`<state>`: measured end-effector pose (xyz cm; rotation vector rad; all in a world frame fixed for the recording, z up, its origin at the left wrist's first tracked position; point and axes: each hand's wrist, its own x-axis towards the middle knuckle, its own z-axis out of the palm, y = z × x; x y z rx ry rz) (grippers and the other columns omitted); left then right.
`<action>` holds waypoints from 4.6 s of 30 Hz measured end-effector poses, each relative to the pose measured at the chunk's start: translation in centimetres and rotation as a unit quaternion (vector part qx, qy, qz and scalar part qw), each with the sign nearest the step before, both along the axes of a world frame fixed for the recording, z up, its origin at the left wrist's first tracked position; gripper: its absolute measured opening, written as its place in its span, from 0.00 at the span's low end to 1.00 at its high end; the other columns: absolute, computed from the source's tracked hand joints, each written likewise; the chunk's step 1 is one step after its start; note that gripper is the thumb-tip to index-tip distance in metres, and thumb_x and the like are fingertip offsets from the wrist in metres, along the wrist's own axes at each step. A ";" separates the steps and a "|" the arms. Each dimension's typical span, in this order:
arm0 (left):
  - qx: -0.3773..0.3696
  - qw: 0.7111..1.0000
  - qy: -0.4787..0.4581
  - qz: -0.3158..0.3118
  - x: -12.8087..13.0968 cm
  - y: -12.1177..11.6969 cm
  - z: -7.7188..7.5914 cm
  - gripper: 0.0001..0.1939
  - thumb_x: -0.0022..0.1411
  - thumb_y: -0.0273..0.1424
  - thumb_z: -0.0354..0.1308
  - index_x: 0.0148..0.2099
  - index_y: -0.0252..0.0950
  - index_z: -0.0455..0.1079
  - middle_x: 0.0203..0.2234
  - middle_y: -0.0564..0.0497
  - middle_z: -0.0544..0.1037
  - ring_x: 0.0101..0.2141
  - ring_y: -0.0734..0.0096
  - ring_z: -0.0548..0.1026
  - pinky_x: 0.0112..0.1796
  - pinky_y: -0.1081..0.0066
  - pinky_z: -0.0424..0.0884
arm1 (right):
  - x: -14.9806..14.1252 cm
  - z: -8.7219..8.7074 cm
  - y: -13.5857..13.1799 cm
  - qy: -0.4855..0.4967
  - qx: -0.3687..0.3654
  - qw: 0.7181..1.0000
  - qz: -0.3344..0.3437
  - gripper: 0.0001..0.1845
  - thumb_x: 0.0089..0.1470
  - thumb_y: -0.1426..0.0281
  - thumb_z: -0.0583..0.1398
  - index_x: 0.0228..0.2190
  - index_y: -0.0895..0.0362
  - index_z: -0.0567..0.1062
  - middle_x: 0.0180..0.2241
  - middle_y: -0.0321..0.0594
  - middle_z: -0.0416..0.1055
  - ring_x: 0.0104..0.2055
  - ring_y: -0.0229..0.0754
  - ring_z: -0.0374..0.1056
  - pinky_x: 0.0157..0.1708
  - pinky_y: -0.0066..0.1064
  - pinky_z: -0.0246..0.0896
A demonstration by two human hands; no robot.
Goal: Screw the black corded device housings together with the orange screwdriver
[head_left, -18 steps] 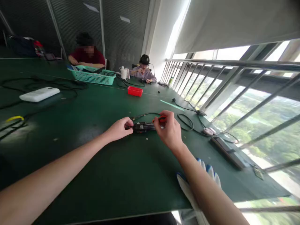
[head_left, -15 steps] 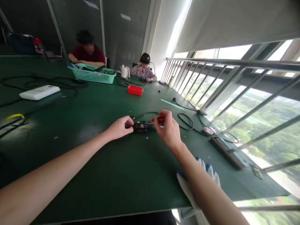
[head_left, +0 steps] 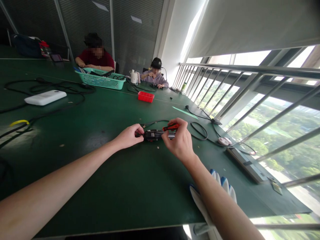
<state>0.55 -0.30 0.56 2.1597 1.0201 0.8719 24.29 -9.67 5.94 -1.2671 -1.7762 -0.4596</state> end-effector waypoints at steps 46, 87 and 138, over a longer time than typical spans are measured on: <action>0.013 1.000 -0.002 0.002 0.1 0.0 0.0 0.10 0.55 0.36 0.61 0.40 0.40 0.70 0.40 0.50 0.79 0.40 0.62 0.78 0.43 0.64 0.74 | 0.0 0.8 -1.2 0.083 0.008 0.996 0.019 0.18 0.55 0.66 0.61 0.46 0.52 0.63 0.32 0.34 0.70 0.27 0.40 0.70 0.31 0.33 0.67; 0.001 1.000 -0.002 -0.002 0.1 -0.1 0.2 0.10 0.56 0.36 0.61 0.39 0.40 0.69 0.40 0.50 0.79 0.40 0.61 0.79 0.42 0.64 0.75 | 0.0 0.4 -0.1 0.040 -0.045 0.998 -0.022 0.19 0.59 0.63 0.60 0.50 0.53 0.65 0.38 0.40 0.77 0.36 0.45 0.74 0.36 0.34 0.67; 0.105 0.979 0.156 -0.082 0.2 -1.8 1.1 0.24 0.70 0.48 0.51 0.63 0.48 0.69 0.59 0.50 0.73 0.60 0.55 0.69 0.60 0.54 0.68 | 16.3 -0.1 3.1 -0.101 -0.406 0.868 -0.267 0.35 0.54 0.49 0.60 0.60 0.49 0.71 0.49 0.47 0.77 0.46 0.54 0.73 0.37 0.35 0.62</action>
